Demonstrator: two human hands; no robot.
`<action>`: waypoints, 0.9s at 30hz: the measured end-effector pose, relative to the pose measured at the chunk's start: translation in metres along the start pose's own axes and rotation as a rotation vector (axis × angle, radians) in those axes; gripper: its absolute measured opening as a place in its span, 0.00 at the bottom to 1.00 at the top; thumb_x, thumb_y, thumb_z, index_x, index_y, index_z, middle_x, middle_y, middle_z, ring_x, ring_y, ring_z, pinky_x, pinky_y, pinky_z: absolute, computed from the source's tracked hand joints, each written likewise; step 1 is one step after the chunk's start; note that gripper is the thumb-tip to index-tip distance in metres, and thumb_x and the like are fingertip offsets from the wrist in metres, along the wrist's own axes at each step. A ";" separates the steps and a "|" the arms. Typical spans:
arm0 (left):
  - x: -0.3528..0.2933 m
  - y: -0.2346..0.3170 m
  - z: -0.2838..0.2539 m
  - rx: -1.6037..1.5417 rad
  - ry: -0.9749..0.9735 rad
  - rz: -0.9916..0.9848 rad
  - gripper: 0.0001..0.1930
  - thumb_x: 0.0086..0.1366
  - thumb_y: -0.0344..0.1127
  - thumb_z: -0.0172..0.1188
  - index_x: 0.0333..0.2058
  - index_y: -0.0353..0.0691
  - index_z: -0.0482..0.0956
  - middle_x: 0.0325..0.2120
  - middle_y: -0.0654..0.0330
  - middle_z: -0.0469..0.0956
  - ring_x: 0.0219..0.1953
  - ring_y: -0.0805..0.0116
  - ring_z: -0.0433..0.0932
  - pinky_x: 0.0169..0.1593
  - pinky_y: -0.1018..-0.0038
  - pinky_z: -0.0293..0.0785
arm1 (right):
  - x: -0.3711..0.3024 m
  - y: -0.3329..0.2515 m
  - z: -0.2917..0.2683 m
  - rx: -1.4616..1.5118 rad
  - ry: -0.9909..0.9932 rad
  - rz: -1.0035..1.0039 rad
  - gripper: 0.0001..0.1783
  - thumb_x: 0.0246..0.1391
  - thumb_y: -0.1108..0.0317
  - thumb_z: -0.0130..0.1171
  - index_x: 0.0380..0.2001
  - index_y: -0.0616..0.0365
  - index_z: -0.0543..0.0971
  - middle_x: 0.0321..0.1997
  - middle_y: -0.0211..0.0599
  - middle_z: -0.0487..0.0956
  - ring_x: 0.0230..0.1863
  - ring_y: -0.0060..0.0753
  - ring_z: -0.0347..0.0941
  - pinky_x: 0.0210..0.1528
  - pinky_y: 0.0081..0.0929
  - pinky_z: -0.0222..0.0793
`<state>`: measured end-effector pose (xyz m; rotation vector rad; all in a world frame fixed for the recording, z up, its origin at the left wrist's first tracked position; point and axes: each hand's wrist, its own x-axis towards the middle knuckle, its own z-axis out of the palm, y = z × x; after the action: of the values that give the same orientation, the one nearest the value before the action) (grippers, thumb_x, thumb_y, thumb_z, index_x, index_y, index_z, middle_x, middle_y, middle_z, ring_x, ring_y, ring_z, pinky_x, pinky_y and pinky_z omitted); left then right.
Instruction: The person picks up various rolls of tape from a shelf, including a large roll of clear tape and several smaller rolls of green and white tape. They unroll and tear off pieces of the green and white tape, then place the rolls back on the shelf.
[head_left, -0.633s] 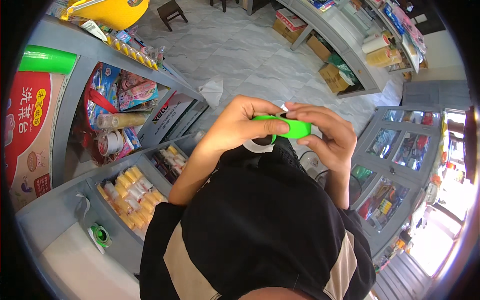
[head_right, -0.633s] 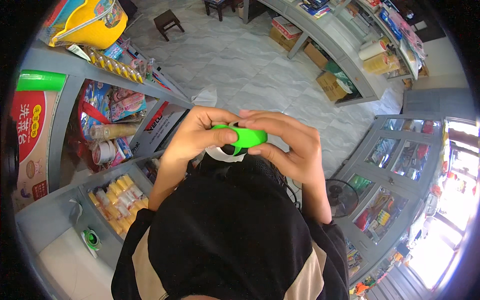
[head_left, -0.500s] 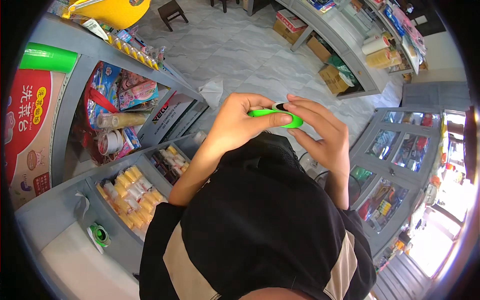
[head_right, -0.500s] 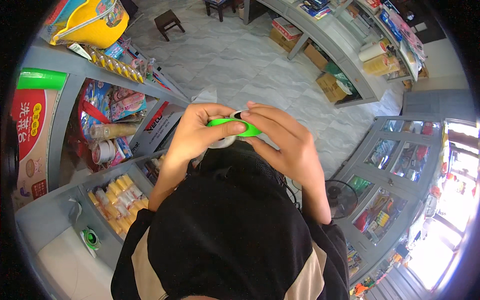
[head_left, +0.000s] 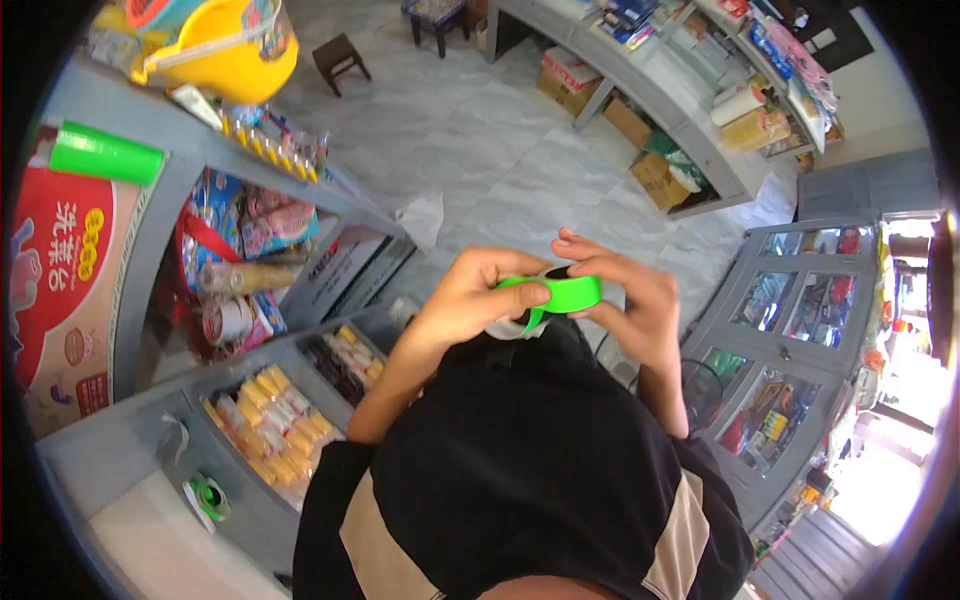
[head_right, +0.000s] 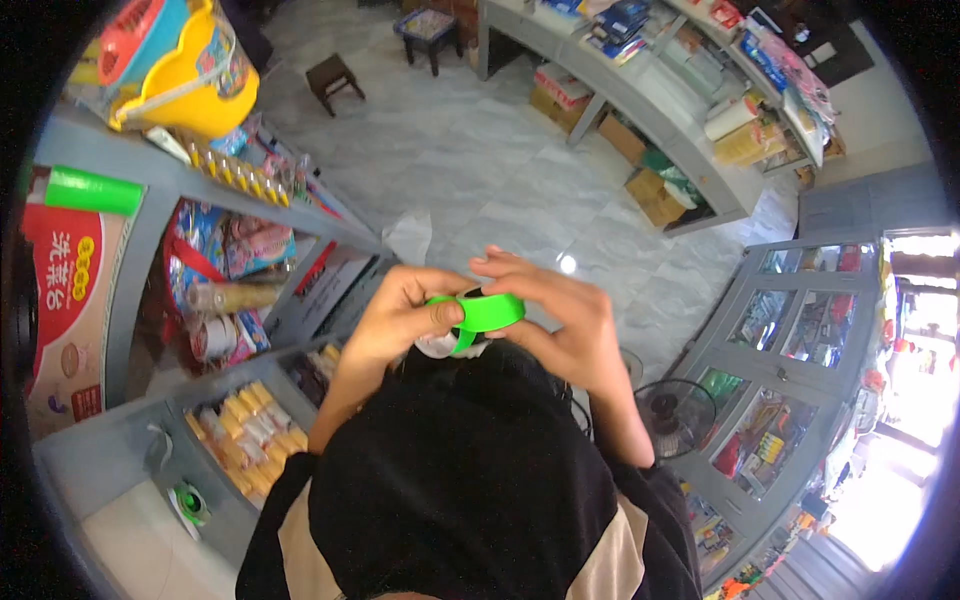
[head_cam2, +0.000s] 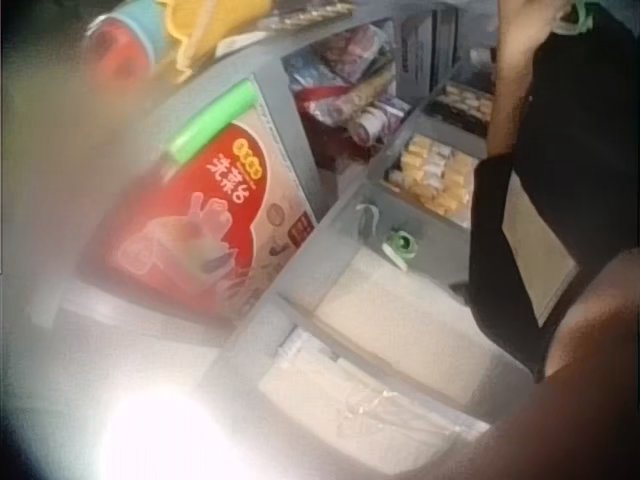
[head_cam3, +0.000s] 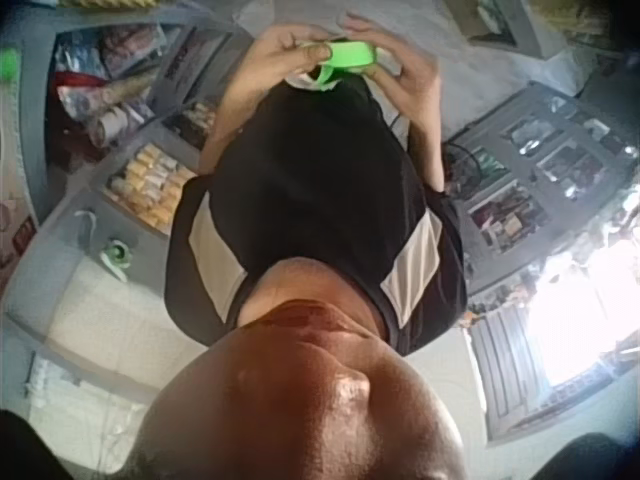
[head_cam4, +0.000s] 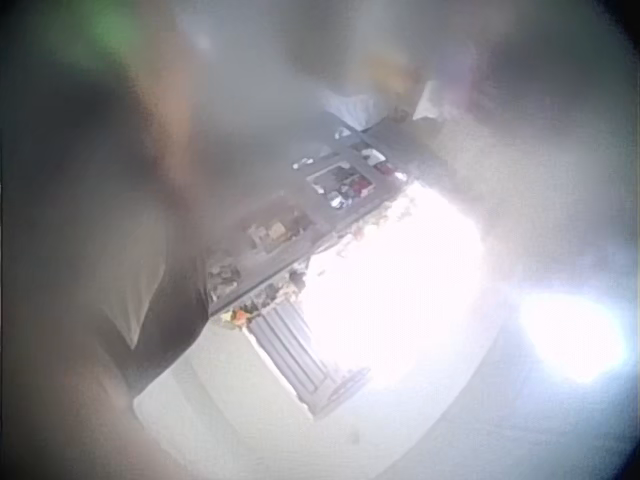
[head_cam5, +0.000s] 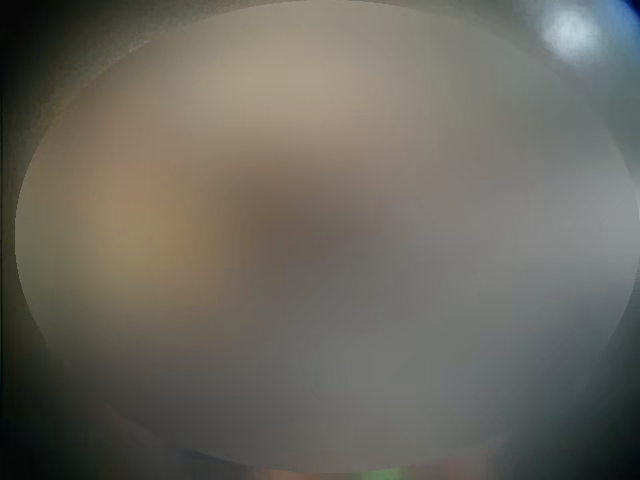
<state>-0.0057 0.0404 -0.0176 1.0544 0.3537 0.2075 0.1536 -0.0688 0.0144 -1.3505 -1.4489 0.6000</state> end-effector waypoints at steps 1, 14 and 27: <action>0.000 -0.009 0.000 0.056 0.121 -0.024 0.12 0.55 0.32 0.57 0.35 0.31 0.75 0.21 0.66 0.73 0.21 0.84 0.66 0.23 0.86 0.60 | -0.001 0.001 -0.001 -0.144 -0.015 -0.022 0.17 0.34 0.76 0.62 0.34 0.63 0.74 0.44 0.42 0.74 0.51 0.44 0.66 0.50 0.36 0.64; 0.027 -0.003 0.001 0.119 0.250 0.020 0.06 0.54 0.31 0.59 0.26 0.34 0.76 0.15 0.70 0.70 0.17 0.86 0.62 0.20 0.87 0.55 | -0.003 0.009 -0.012 -0.219 0.129 0.027 0.14 0.39 0.75 0.58 0.35 0.62 0.74 0.33 0.42 0.75 0.32 0.42 0.72 0.33 0.29 0.68; 0.027 0.010 -0.005 0.011 0.143 -0.019 0.05 0.53 0.29 0.59 0.24 0.33 0.75 0.14 0.65 0.72 0.12 0.86 0.58 0.16 0.86 0.48 | -0.002 0.006 -0.030 -0.106 0.084 0.015 0.21 0.31 0.77 0.63 0.36 0.63 0.75 0.31 0.40 0.76 0.30 0.36 0.72 0.32 0.25 0.67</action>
<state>0.0176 0.0587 -0.0160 1.0494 0.4942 0.2645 0.1828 -0.0777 0.0192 -1.4532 -1.4201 0.4760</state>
